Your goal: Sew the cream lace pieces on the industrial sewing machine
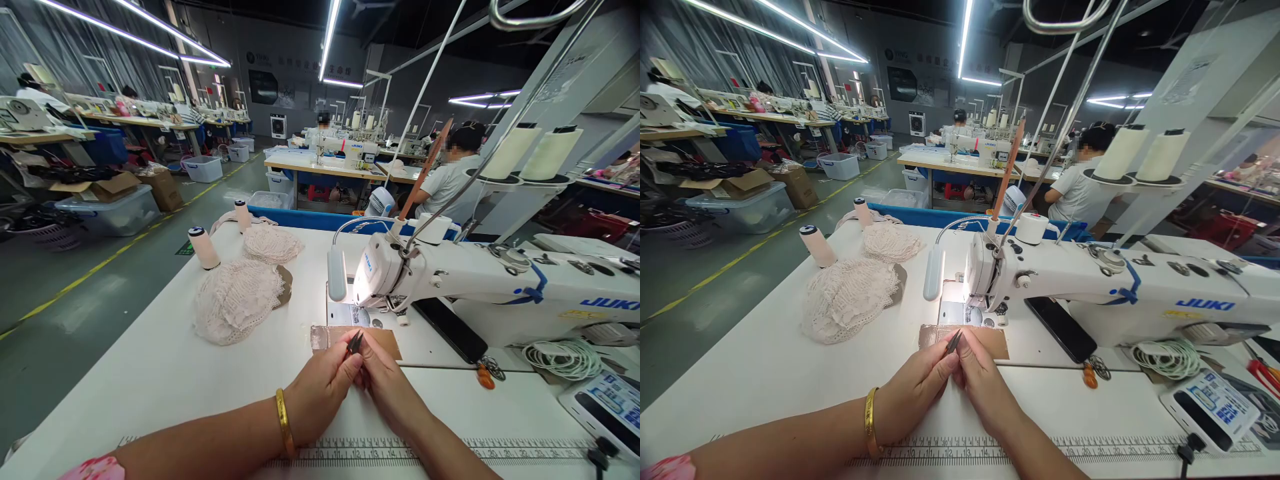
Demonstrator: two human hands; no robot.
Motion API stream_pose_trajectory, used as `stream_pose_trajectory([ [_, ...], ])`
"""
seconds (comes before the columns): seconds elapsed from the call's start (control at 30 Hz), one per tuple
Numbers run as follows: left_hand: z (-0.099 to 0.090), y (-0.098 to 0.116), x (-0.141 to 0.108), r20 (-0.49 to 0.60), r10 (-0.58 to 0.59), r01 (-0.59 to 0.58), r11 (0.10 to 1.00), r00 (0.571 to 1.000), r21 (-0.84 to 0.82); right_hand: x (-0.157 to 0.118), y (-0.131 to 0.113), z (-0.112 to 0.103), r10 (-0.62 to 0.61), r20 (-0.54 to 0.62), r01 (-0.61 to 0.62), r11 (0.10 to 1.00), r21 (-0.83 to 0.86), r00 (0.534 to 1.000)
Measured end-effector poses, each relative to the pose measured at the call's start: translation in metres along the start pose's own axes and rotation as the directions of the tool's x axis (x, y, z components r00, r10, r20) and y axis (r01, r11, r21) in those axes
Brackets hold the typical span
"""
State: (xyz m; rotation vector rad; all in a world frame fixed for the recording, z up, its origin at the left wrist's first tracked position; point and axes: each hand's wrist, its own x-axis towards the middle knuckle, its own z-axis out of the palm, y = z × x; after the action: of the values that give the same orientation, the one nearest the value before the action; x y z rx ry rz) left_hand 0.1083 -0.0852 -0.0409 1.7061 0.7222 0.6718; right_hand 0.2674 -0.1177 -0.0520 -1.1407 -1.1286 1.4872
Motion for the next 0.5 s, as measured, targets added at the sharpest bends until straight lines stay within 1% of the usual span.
stream_pose_trajectory([
  [0.23,-0.0008,0.0012,-0.0009,-0.002,-0.003,0.003,1.0,1.0,-0.001,0.0001,0.0044,-0.0009,-0.018,0.001,0.018,1.0,0.013,1.0],
  [0.5,-0.0016,0.0018,-0.0014,0.002,-0.014,0.014,1.0,1.0,0.012,0.0007,0.0008,0.0005,-0.016,-0.001,0.016,1.0,0.003,1.0],
])
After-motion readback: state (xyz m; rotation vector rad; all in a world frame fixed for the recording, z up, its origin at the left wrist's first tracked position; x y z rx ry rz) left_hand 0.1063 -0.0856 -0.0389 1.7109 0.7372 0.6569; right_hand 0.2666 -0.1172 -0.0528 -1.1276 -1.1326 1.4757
